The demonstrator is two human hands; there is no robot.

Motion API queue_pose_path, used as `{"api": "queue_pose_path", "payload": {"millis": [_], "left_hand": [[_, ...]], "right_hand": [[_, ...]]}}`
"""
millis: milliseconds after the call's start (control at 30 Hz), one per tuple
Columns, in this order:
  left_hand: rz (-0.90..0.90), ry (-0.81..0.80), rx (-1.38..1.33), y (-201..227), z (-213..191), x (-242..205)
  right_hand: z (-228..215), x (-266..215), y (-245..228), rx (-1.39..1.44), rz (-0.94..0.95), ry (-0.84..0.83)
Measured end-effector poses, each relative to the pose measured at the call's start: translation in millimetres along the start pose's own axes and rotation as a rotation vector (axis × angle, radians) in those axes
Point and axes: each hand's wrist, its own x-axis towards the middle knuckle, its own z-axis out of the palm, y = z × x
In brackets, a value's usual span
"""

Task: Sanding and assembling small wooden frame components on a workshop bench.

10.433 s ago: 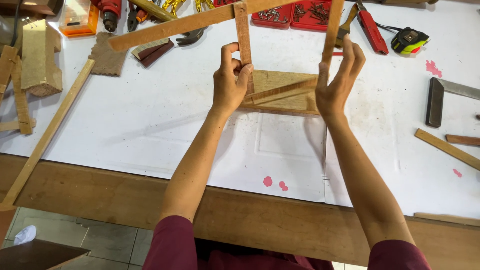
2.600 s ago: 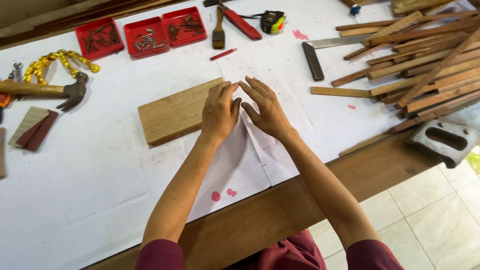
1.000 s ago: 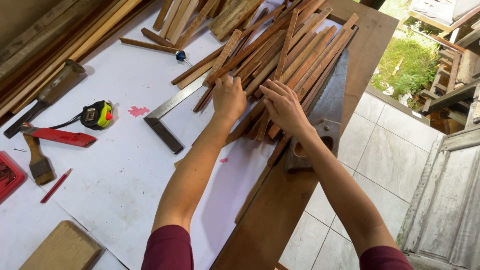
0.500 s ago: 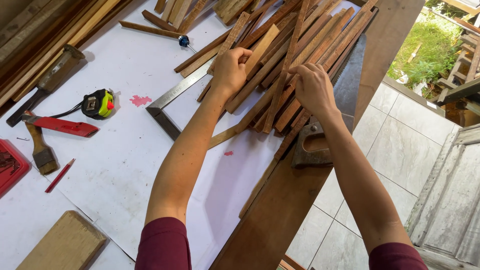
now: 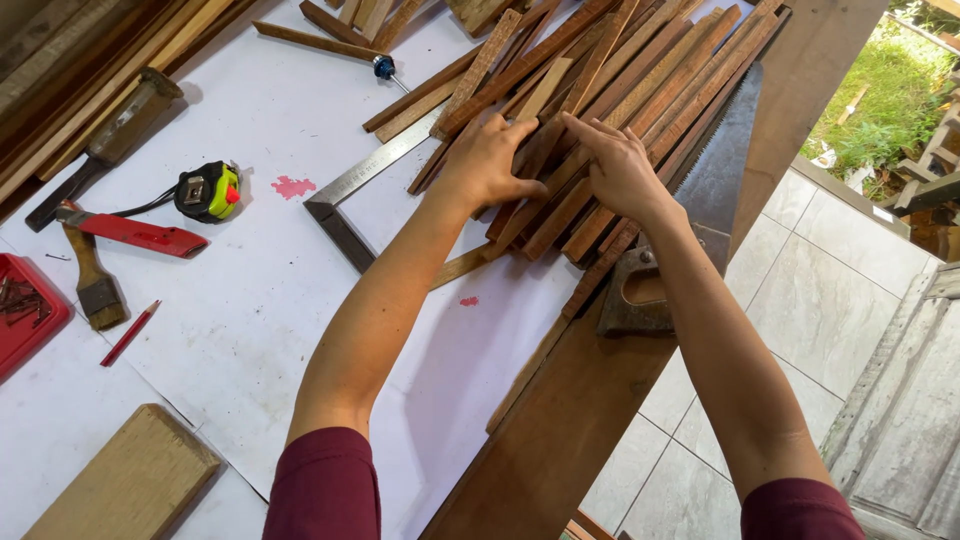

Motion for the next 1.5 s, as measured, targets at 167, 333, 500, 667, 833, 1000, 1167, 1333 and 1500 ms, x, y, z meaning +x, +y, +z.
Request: {"api": "queue_pose_path", "payload": {"millis": [167,333,500,667,833,1000,1167,1333,1500], "left_hand": [[-0.14,0.001,-0.202,-23,4,5],[-0.136,0.217,-0.081,-41,-2,1],[-0.046,0.15,0.03,-3,-43,-20],[-0.027,0.175,0.025,-31,5,-6],[-0.01,0.38,0.008,-39,-2,1],[0.122,0.375,0.338,-40,21,5],[0.096,0.139,0.467,-25,13,-6],[0.077,0.135,0.636,-30,44,4],[0.064,0.215,0.761,-35,53,3]], "right_hand": [[-9,-10,-2,0.042,0.082,0.01],[-10,-9,-2,0.066,0.127,0.04],[-4,-9,5,-0.021,0.04,0.105],[4,-9,2,-0.055,-0.022,0.138],[17,-2,-18,-0.115,-0.076,0.121],[36,6,-25,-0.243,-0.18,0.094],[40,5,-24,-0.192,-0.127,0.059],[37,4,-26,-0.18,-0.111,0.047],[38,3,-26,-0.163,-0.099,0.045]]}}
